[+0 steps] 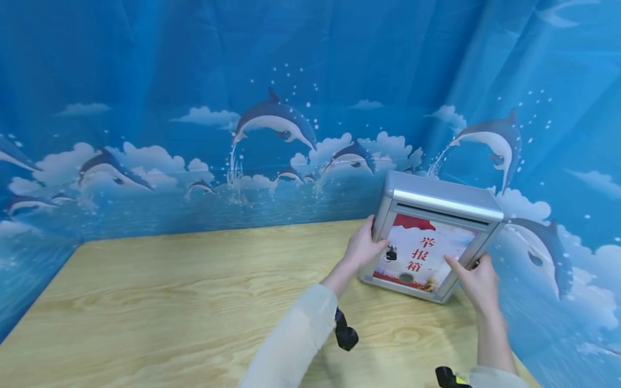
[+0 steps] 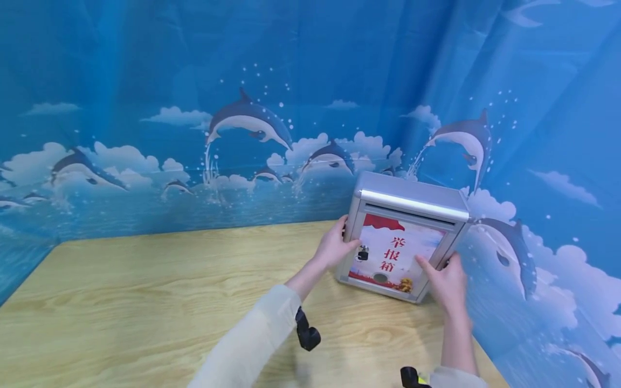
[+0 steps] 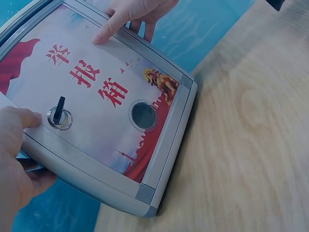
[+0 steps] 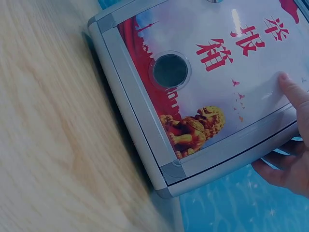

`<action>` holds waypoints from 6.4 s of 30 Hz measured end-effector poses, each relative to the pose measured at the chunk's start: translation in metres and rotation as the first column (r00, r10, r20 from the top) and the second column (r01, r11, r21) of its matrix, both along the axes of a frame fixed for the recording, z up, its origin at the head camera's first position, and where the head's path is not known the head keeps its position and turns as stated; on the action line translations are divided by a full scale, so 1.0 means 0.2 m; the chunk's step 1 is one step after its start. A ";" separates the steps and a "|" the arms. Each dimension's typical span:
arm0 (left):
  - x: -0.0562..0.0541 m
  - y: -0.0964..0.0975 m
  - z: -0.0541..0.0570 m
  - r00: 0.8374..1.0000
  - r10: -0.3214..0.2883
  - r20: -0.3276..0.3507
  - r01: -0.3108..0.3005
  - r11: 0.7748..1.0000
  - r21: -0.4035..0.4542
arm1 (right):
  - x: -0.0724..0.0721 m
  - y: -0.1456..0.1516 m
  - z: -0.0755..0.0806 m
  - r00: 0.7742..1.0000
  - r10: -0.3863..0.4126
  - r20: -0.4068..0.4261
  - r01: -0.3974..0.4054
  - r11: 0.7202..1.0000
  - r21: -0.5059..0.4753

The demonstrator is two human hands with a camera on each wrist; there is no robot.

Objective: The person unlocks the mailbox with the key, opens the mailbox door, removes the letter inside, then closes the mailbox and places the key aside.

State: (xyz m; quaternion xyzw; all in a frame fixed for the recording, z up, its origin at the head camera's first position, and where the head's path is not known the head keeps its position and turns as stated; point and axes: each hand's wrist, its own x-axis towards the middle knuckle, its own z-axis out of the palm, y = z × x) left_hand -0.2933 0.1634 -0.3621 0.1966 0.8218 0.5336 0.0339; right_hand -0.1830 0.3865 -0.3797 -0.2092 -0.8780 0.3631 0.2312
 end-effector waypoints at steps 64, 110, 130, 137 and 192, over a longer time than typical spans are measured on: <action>0.09 -1.11 0.04 0.933 0.357 -0.043 -0.355 0.934 0.049 | -0.38 -0.98 0.02 0.916 0.380 -0.127 -0.396 0.906 -0.146; 0.05 -1.33 -0.06 0.897 0.441 -0.032 -0.437 0.895 0.089 | -0.55 -1.20 -0.03 0.857 0.498 -0.131 -0.513 0.845 -0.150; 0.03 -1.29 -0.05 0.895 0.445 -0.030 -0.443 0.895 0.042 | -0.57 -1.16 -0.04 0.834 0.538 -0.126 -0.550 0.829 -0.100; 0.04 -1.34 0.01 0.914 0.394 -0.096 -0.390 0.919 0.052 | -0.52 -1.14 -0.09 0.816 0.543 -0.197 -0.553 0.833 0.002; 0.00 -1.38 0.59 0.754 -0.108 -0.648 -0.326 0.795 -0.512 | -0.40 -1.78 -0.07 0.727 0.662 -0.181 -0.563 0.424 -0.709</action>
